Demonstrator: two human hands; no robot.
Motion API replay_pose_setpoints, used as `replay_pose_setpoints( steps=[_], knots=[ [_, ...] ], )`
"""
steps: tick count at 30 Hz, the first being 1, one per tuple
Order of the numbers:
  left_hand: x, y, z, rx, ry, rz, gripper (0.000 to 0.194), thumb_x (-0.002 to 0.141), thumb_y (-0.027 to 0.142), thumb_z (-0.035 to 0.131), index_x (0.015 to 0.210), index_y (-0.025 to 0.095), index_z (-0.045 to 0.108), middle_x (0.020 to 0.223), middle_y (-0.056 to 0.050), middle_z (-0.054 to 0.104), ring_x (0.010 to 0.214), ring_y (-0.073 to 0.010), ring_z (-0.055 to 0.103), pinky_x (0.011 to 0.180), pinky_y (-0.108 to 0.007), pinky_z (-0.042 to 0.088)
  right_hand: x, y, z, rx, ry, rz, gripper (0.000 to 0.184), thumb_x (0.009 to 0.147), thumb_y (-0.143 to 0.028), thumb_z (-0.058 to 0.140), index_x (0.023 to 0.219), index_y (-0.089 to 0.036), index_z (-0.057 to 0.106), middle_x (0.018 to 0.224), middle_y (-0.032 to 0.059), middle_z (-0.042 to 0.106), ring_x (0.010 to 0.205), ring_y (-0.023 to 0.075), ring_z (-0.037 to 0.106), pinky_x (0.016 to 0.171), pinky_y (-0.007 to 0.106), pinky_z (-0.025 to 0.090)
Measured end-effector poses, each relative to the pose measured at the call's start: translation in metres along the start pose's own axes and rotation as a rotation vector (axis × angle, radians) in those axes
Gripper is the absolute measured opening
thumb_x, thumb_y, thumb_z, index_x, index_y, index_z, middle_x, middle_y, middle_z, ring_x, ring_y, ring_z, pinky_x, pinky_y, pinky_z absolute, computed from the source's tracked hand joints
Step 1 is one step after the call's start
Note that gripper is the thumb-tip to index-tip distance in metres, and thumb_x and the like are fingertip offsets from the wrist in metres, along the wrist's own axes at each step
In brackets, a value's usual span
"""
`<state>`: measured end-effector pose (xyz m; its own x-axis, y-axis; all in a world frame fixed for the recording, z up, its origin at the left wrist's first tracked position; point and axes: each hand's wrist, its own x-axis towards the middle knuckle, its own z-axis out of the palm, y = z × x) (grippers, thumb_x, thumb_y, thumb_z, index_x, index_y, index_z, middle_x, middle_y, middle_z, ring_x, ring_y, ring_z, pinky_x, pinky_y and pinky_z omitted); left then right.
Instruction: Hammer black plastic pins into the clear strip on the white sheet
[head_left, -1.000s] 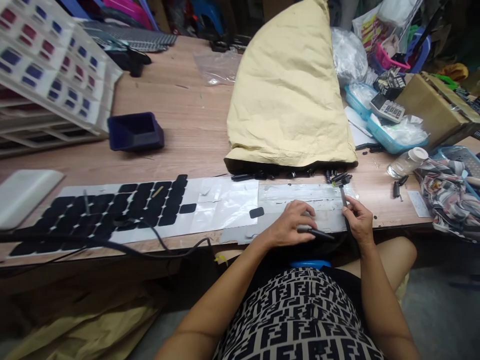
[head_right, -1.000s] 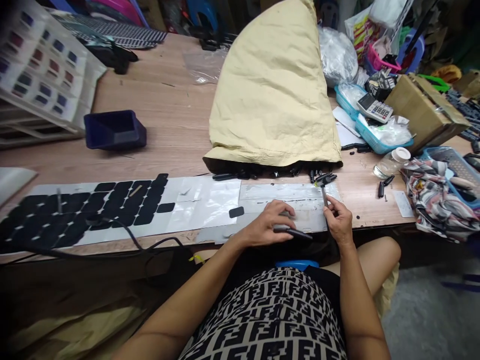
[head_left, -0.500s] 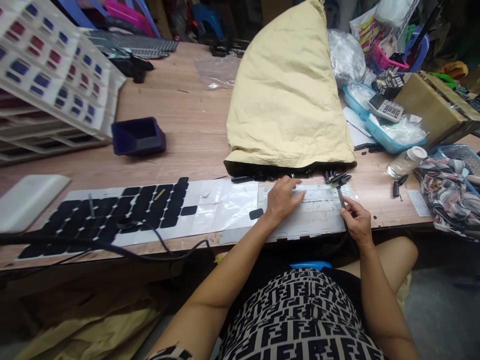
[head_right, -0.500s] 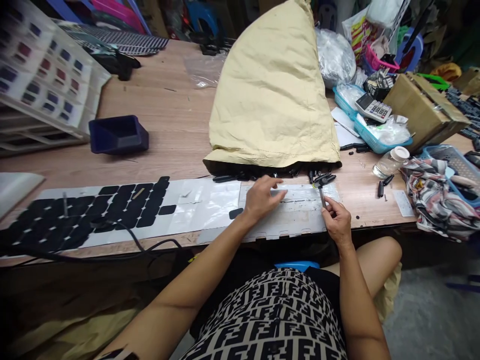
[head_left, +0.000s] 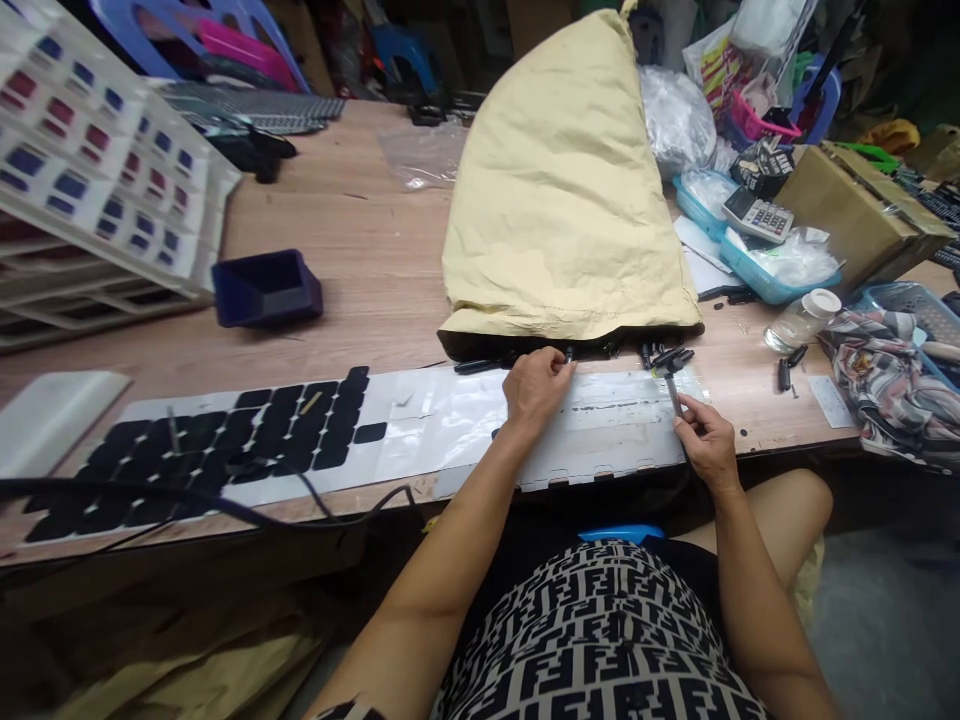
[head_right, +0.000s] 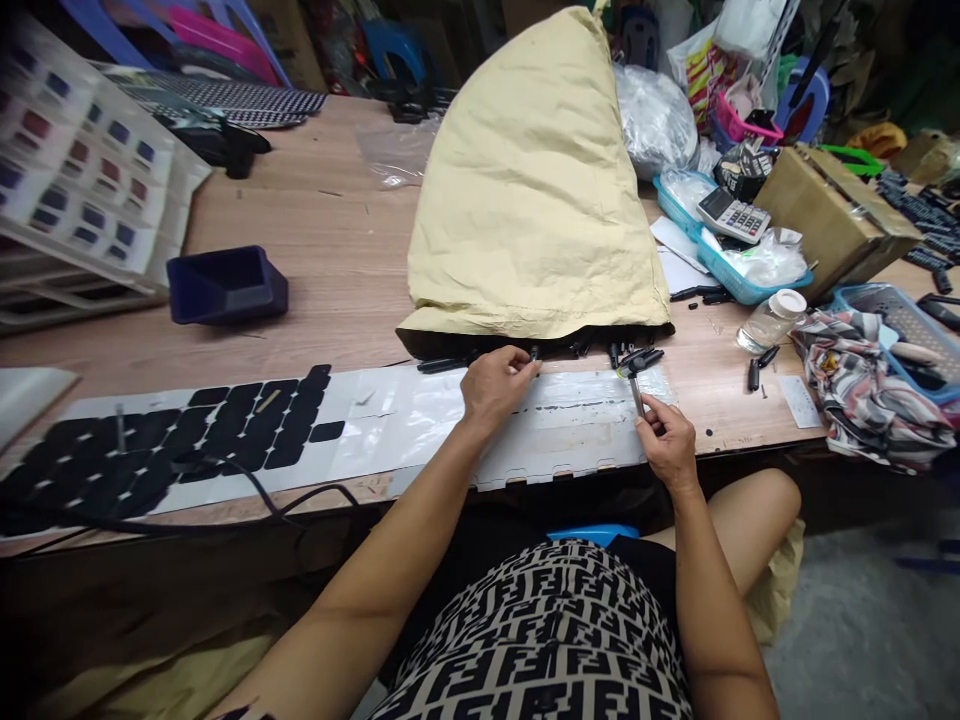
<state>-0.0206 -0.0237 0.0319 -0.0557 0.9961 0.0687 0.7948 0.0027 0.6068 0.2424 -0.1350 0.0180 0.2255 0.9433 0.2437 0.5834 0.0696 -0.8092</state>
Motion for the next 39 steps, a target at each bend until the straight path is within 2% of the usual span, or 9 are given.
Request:
replay_pose_setpoints(
  steps=[5,7,9,12,16,19,27,33,39],
  knots=[
    [-0.034,-0.018,-0.015,-0.124,-0.168,0.294,0.010,0.086,0.030,0.064,0.091,0.024,0.070,0.088,0.000,0.072,0.086,-0.0213,0.059,0.074,-0.032,0.044,0.000,-0.003,0.000,-0.009,0.003,-0.004,0.039,0.084,-0.030,0.064,0.121,-0.021,0.072,0.079,0.0007,0.059,0.064,0.0137,0.053,0.065,0.028,0.051],
    [-0.046,-0.021,-0.014,-0.137,-0.212,0.393,0.009,0.086,0.028,0.064,0.091,0.022,0.069,0.088,-0.002,0.071,0.088,-0.0216,0.058,0.078,-0.034,0.045,0.000,-0.005,0.000,-0.007,0.003,-0.008,0.039,0.084,-0.029,0.064,0.120,-0.020,0.073,0.079,0.0007,0.058,0.064,0.0136,0.053,0.065,0.028,0.051],
    [-0.053,-0.018,-0.009,-0.130,-0.211,0.432,0.012,0.082,0.025,0.066,0.094,0.021,0.068,0.092,-0.003,0.070,0.089,-0.0218,0.058,0.082,-0.035,0.045,0.000,-0.006,0.000,-0.013,0.006,-0.014,0.038,0.083,-0.029,0.064,0.119,-0.020,0.073,0.077,0.0004,0.057,0.064,0.0136,0.053,0.065,0.028,0.051],
    [-0.055,-0.005,0.002,-0.110,-0.179,0.416,0.027,0.077,0.029,0.074,0.102,0.021,0.068,0.097,-0.004,0.070,0.091,-0.0233,0.057,0.084,-0.036,0.045,0.001,-0.006,0.000,-0.026,0.017,-0.026,0.038,0.083,-0.028,0.064,0.119,-0.019,0.073,0.076,0.0000,0.057,0.064,0.0137,0.053,0.066,0.029,0.052],
    [-0.048,0.010,0.017,-0.108,-0.137,0.288,0.014,0.081,0.030,0.072,0.092,0.022,0.069,0.085,-0.002,0.067,0.088,-0.0226,0.056,0.079,-0.035,0.044,-0.001,-0.007,-0.002,-0.043,0.016,-0.063,0.037,0.084,-0.028,0.064,0.120,-0.019,0.073,0.077,0.0006,0.058,0.065,0.0146,0.055,0.068,0.030,0.053],
    [-0.042,0.011,0.023,-0.179,-0.154,0.266,0.013,0.079,0.025,0.073,0.092,0.023,0.071,0.084,-0.001,0.066,0.087,-0.0212,0.056,0.081,-0.035,0.044,-0.008,-0.016,-0.003,-0.058,-0.011,-0.113,0.036,0.086,-0.027,0.063,0.121,-0.021,0.072,0.078,0.0011,0.059,0.069,0.0162,0.058,0.070,0.032,0.054],
    [-0.039,0.001,0.024,-0.251,-0.201,0.305,0.018,0.079,0.026,0.074,0.097,0.027,0.075,0.089,0.000,0.067,0.090,-0.0217,0.054,0.084,-0.036,0.042,-0.023,-0.054,0.010,-0.039,-0.157,-0.282,0.037,0.088,-0.021,0.061,0.124,-0.023,0.070,0.081,0.0032,0.066,0.075,0.0191,0.061,0.072,0.034,0.055],
    [-0.039,0.001,0.025,-0.239,-0.208,0.306,0.017,0.077,0.024,0.075,0.094,0.027,0.075,0.088,0.000,0.067,0.090,-0.0217,0.054,0.085,-0.037,0.041,-0.022,-0.054,0.017,-0.146,-0.211,-0.404,0.037,0.088,-0.017,0.059,0.123,-0.021,0.069,0.078,0.0041,0.069,0.073,0.0206,0.060,0.069,0.036,0.054],
    [-0.039,0.002,0.024,-0.261,-0.215,0.289,0.019,0.077,0.025,0.075,0.096,0.027,0.075,0.090,0.001,0.068,0.092,-0.0217,0.054,0.085,-0.037,0.041,-0.021,-0.053,0.011,-0.136,-0.152,-0.371,0.037,0.089,-0.018,0.059,0.124,-0.021,0.069,0.082,0.0044,0.069,0.074,0.0198,0.061,0.071,0.036,0.055]
  ],
)
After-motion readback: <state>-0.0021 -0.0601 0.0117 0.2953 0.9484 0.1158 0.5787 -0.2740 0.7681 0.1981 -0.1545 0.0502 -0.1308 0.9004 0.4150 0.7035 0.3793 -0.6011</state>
